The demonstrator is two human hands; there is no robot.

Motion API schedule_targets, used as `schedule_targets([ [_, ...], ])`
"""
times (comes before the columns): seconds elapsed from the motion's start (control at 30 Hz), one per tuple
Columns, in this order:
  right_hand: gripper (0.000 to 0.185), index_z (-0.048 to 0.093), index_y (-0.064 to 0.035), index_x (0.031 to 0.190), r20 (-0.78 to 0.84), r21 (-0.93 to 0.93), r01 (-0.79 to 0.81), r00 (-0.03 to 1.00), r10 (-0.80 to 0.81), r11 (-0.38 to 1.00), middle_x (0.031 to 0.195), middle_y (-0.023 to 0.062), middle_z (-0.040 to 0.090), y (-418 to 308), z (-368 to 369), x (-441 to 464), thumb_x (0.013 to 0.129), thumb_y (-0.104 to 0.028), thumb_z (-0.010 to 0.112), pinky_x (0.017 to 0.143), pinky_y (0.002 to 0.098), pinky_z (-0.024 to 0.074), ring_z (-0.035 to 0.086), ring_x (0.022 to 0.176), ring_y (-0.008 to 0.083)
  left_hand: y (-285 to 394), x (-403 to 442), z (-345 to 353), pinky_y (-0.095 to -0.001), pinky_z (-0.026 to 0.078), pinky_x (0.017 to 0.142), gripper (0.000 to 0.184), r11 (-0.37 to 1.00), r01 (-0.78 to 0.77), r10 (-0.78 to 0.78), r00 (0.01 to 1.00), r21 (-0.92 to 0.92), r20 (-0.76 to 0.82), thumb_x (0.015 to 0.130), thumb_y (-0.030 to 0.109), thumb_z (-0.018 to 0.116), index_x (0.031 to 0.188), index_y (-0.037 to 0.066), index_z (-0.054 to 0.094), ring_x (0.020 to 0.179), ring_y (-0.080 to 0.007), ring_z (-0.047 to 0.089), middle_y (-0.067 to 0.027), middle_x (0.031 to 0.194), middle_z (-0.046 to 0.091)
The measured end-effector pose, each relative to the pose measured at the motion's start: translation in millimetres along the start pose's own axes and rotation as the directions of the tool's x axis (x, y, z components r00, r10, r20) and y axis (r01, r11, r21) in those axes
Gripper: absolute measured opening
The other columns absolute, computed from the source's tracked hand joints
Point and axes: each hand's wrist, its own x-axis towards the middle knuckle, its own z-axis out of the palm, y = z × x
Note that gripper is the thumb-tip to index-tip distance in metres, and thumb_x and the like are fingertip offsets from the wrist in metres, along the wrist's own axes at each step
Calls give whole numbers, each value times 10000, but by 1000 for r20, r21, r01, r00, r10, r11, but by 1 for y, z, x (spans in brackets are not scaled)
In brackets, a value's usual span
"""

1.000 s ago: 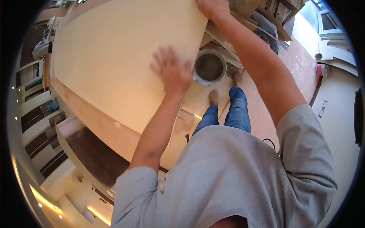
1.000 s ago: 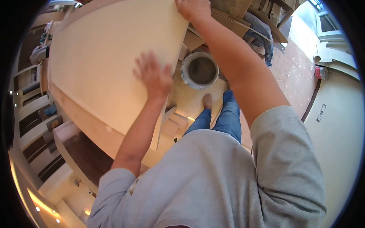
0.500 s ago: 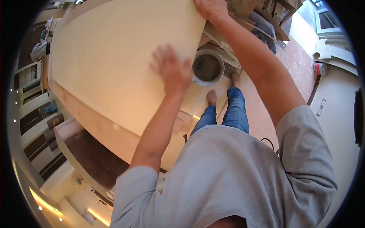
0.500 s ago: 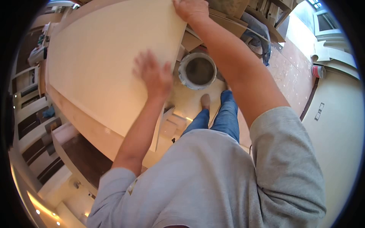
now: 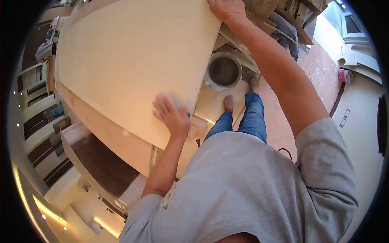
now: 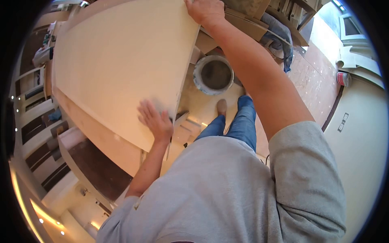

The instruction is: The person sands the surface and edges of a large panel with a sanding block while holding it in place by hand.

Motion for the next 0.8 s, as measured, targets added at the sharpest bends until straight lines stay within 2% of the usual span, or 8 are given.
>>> schedule_targets([
  [0.23, 443, 594, -26, 1142, 12, -80, 35, 999, -34, 996, 1160, 247, 656, 10, 10, 6, 1029, -444, 502, 955, 529, 515, 653, 1092, 426, 136, 192, 20, -750, 74, 1155, 834, 958, -232, 146, 902, -171, -407, 1034, 540, 452, 1565, -68, 244, 1512, -549, 190, -331, 1616, 283],
  [0.3, 429, 590, -23, 1149, -29, -131, 99, 994, -103, 987, 1155, 248, 662, 18, 18, 12, 1034, -428, 503, 929, 536, 520, 655, 1061, 447, 124, 179, 21, -756, 81, 1150, 833, 974, -163, 84, 904, -158, -418, 1040, 535, 436, 1574, -69, 227, 1511, -560, 184, -335, 1616, 283],
  [0.33, 553, 595, -79, 1267, 130, -164, 38, 991, -16, 986, 1363, 227, 607, 29, 29, 29, 1035, -559, 448, 1064, 522, 444, 559, 1283, 419, 102, 155, 19, -754, 74, 1153, 839, 982, -95, 27, 924, -161, -381, 1041, 539, 426, 1579, -70, 218, 1514, -563, 171, -336, 1620, 274],
  [0.47, 686, 597, -44, 1304, 101, -255, 221, 974, -201, 942, 1341, 240, 623, 63, 60, 55, 1016, -626, 378, 1059, 519, 465, 585, 1275, 409, -6, 4, 10, -752, 62, 1156, 862, 953, 283, -303, 904, -111, -300, 1013, 511, 496, 1581, -75, 218, 1514, -579, 143, -346, 1631, 234],
  [0.63, 696, 608, -45, 1303, 97, -230, 91, 993, -70, 969, 1363, 227, 613, 29, 35, 38, 1022, -630, 357, 1076, 500, 450, 561, 1302, 393, -77, -82, -1, -729, 46, 1170, 931, 810, 587, -579, 795, -13, -181, 1000, 600, 473, 1582, -79, 212, 1514, -582, 120, -347, 1638, 210],
  [0.7, 699, 612, -42, 1300, 83, -218, 111, 992, -95, 970, 1375, 223, 606, 31, 37, 38, 1025, -628, 349, 1071, 501, 453, 562, 1297, 399, -45, -40, -6, -708, 59, 1184, 874, 850, 525, -522, 829, -42, -200, 1023, 567, 444, 1574, -80, 240, 1525, -539, 162, -350, 1615, 261],
  [0.73, 707, 612, -39, 1301, 96, -226, 131, 989, -111, 965, 1378, 227, 603, 36, 37, 38, 1025, -632, 343, 1068, 505, 452, 560, 1298, 404, -26, -15, -1, -721, 75, 1175, 898, 857, 430, -482, 864, -283, -148, 992, 579, 507, 1562, -72, 269, 1513, -530, 204, -349, 1601, 289],
  [0.8, 723, 611, -33, 1303, 113, -229, 179, 981, -157, 957, 1385, 233, 597, 45, 41, 48, 1025, -638, 331, 1062, 512, 450, 555, 1299, 414, 24, 37, 0, -739, 94, 1164, 921, 952, 209, -261, 936, -225, -236, 947, 598, 574, 1556, -37, 302, 1503, -516, 247, -345, 1602, 291],
])
